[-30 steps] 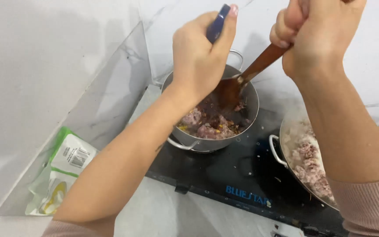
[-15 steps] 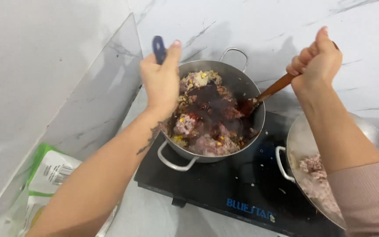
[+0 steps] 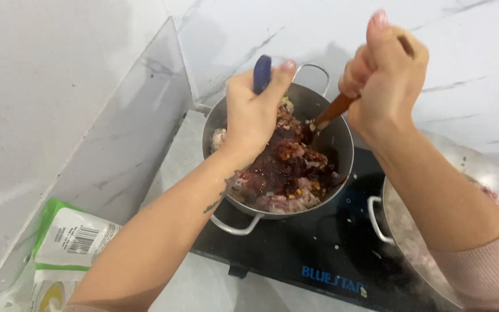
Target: The person retrieves a seasoning packet, cuts it open with scissors, and pours the contents into a pot of meat and corn on the stove. They then stir the pot and a separate wok of ground meat using a spatula and wooden spoon.
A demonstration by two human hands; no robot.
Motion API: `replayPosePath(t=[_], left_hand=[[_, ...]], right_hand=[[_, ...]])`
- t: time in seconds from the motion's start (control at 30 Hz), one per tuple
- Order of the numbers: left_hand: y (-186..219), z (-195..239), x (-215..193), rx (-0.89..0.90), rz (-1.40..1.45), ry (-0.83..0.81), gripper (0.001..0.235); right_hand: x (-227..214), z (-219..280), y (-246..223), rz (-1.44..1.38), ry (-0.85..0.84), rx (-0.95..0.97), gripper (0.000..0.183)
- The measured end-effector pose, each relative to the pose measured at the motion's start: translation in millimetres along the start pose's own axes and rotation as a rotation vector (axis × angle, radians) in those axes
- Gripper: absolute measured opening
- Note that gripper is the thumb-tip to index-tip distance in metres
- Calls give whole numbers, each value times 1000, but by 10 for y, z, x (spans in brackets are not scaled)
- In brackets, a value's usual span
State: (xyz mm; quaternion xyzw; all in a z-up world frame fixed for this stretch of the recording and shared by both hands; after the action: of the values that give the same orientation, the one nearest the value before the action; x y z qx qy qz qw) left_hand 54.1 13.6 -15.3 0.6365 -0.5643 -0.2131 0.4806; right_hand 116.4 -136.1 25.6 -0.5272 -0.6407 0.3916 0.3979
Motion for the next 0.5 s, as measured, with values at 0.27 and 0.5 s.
replayPosePath(t=[0.27,0.5], left_hand=[[254,-14,190,38,51,-61,52],[678,-69,317,253,84,-203,47]], right_hand=[[28,142,-430,-20,26,-154,55],[-154,191,-614,-118,-86,-309,50]])
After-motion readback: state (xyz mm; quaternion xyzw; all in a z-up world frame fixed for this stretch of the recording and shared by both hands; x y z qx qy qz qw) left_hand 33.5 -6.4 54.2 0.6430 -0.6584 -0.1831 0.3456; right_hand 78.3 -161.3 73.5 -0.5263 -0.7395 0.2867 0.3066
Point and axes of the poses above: each hand's wrist, its own z-axis away from the middle knuckle, its own x-axis out of the palm, y = z × x, the point moved 1 cm from there along -z, towards the middle knuckle, and after that the axes turned 11 degrees about z, right-handed, at the moved point
